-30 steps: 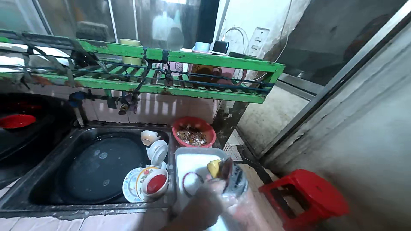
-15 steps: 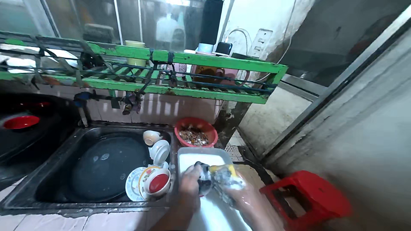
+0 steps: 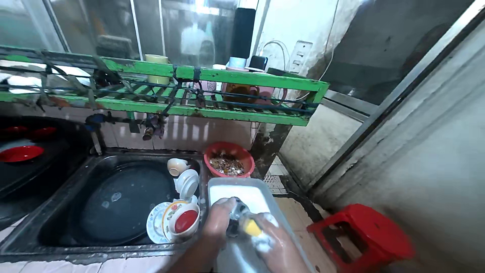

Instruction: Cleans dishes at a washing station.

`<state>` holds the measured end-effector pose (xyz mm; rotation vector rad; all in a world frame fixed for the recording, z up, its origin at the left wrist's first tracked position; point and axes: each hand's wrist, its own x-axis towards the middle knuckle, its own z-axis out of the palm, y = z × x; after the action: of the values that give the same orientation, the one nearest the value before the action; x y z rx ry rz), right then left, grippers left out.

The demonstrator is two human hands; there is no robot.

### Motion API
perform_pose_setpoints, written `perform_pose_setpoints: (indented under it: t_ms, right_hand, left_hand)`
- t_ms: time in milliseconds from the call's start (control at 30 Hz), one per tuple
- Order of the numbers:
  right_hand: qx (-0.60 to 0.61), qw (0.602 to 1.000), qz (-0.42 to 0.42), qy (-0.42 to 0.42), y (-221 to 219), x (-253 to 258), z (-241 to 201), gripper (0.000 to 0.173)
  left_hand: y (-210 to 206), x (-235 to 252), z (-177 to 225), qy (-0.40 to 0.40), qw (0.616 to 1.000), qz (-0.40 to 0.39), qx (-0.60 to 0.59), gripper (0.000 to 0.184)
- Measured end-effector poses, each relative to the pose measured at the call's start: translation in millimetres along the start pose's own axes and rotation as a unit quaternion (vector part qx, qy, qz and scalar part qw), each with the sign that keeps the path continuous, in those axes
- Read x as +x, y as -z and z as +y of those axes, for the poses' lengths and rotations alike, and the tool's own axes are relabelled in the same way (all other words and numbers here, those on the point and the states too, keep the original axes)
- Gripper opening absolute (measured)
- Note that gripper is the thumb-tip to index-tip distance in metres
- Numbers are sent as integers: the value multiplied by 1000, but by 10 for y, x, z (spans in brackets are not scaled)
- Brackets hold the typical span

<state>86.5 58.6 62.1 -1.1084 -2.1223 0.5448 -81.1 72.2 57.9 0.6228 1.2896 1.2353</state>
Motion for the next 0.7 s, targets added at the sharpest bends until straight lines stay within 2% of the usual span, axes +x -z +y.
perform_pose_setpoints:
  t_ms: [67, 133, 167, 233, 300, 367, 400, 433, 500, 533, 567, 600, 667, 700]
  right_hand:
    - [7, 998, -57, 21, 78, -15, 152, 41]
    - [0, 993, -115, -7, 227, 27, 292, 39]
    - [-3, 993, -111, -31, 290, 46, 319, 38]
    - [15, 997, -27, -77, 331, 79, 218, 47]
    - [57, 990, 70, -104, 168, 117, 55, 65]
    - [105, 980, 110, -132, -42, 165, -38, 74]
    - [140, 968, 115, -175, -77, 240, 7, 71]
    - [194, 945, 103, -243, -68, 353, 118, 66]
    - [311, 879, 81, -352, -33, 488, 304, 45]
    - [347, 858, 94, -367, -37, 499, 322, 39]
    - [355, 855, 118, -359, -47, 502, 288, 39]
    - [330, 873, 137, -331, -64, 475, 221, 45]
    - [217, 937, 141, -235, -102, 314, -33, 63]
    - [166, 961, 131, -180, -102, 225, -200, 70]
  left_hand:
    - [44, -11, 4, 4, 1000, 1, -9, 30]
    - [62, -15, -22, 4, 1000, 8, -22, 30]
    - [66, -11, -38, 1, 1000, 15, -24, 31]
    - [13, -10, -33, -15, 999, 38, -16, 34]
    - [-157, -58, -54, -34, 997, 62, 22, 34]
    - [-336, -215, -72, -72, 993, 48, 77, 33]
    - [-370, -286, -100, -120, 984, 36, 124, 33]
    - [-385, -335, -172, -204, 962, 32, 181, 32]
    - [-423, -390, -351, -410, 868, 53, 274, 25]
    - [-451, -404, -368, -455, 843, 59, 281, 23]
    - [-457, -398, -338, -465, 837, 70, 281, 22]
    - [-425, -372, -286, -446, 847, 86, 278, 22]
    - [-284, -305, -99, -260, 943, 68, 194, 32]
    - [-241, -256, 11, -172, 972, 63, 145, 33]
